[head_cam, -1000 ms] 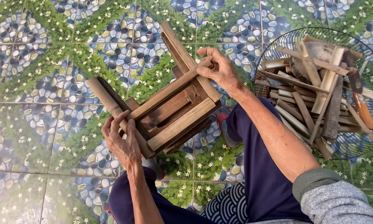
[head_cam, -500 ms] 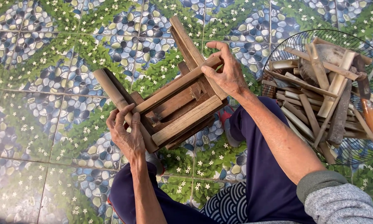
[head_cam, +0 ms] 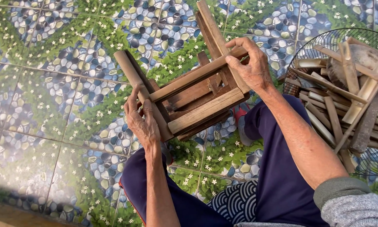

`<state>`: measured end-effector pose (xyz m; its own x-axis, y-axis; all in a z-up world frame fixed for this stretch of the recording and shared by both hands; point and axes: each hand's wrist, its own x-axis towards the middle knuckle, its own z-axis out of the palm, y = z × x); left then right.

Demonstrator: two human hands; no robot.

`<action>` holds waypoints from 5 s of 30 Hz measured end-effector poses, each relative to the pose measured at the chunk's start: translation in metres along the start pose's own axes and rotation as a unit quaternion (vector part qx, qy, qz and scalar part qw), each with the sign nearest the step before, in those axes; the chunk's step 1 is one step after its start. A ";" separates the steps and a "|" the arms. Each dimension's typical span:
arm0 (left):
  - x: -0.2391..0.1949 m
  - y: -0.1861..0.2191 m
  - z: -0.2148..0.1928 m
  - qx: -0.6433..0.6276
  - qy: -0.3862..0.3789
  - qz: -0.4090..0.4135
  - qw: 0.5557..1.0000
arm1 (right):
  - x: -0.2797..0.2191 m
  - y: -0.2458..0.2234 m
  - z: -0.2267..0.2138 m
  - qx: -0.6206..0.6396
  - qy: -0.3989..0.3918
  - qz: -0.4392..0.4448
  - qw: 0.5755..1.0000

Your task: Assembling bamboo slats into a wooden frame by hand to create a furniture component.

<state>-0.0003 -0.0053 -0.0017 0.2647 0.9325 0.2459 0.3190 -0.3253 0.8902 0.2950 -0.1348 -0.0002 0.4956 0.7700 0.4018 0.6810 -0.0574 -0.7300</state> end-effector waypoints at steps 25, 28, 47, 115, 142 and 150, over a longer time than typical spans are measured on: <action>-0.005 -0.029 0.011 -0.112 -0.014 -0.149 0.982 | -0.001 0.003 0.001 0.017 -0.022 0.013 1.000; -0.003 -0.033 0.012 -0.098 -0.013 -0.140 0.985 | -0.001 0.004 0.003 0.020 -0.020 0.021 0.999; -0.006 -0.027 0.013 -0.090 -0.007 -0.118 0.989 | -0.002 0.008 0.003 0.006 -0.020 0.016 1.000; -0.004 -0.033 0.017 -0.050 0.009 -0.097 0.994 | -0.002 0.014 0.002 -0.015 -0.024 -0.001 1.000; 0.011 -0.047 0.007 -0.369 0.073 -0.286 0.881 | 0.008 0.017 0.001 0.383 0.129 0.364 0.839; 0.010 -0.065 0.015 -0.365 0.070 -0.285 0.883 | 0.007 0.032 0.009 0.412 0.102 0.366 0.828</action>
<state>-0.0043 0.0233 -0.0631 0.1193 0.9386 -0.3236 -0.3216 0.3449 0.8818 0.3158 -0.1254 -0.0256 0.7508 0.5931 -0.2909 -0.3992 0.0565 -0.9151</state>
